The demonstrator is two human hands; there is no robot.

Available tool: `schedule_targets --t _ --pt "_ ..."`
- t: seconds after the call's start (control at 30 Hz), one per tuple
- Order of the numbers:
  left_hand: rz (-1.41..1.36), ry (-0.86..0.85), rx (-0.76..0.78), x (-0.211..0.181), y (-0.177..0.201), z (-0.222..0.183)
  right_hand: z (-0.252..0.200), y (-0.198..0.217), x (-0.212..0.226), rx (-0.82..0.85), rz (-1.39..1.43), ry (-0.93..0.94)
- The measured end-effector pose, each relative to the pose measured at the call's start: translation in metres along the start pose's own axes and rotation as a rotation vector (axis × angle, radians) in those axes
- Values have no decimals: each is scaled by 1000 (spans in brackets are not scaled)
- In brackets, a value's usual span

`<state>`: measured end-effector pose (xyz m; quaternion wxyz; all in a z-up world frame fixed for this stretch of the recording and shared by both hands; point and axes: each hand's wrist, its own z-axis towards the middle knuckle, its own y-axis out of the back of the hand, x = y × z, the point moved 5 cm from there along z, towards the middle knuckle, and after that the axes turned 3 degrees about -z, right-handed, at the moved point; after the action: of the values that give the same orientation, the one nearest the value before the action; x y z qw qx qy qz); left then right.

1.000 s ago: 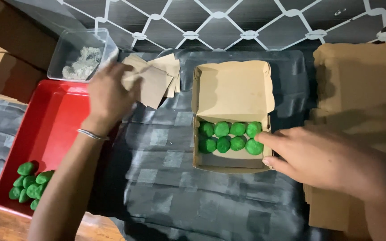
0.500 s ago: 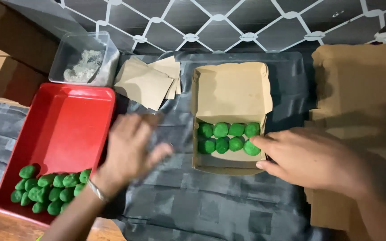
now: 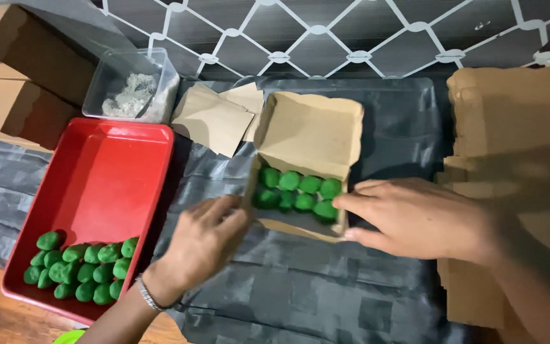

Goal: The person assembles a small cardboard box, fills it with green spherical food items from a tray, adds white powder using a spoon, and then folds the box closed.

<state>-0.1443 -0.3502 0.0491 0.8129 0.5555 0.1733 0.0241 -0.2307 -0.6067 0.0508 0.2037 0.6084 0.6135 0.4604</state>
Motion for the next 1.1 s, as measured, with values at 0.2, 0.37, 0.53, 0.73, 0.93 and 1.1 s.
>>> schedule_targets --t 0.2,0.37,0.53,0.73,0.93,1.1 --pt "194 172 -46 25 19 -30 11 -9 23 -540 -118 259" --pt "246 388 -61 42 18 -67 18 -49 17 -446 -310 80" --pt "93 535 -149 42 10 -82 19 -34 23 -434 -279 73" --pt "-63 607 -287 43 4 -78 48 60 77 -805 -196 346" --pt "-92 562 -371 56 -18 -92 167 111 131 -822 -7 433" --pt "-214 707 -372 62 -21 -93 249 127 156 -741 109 358"
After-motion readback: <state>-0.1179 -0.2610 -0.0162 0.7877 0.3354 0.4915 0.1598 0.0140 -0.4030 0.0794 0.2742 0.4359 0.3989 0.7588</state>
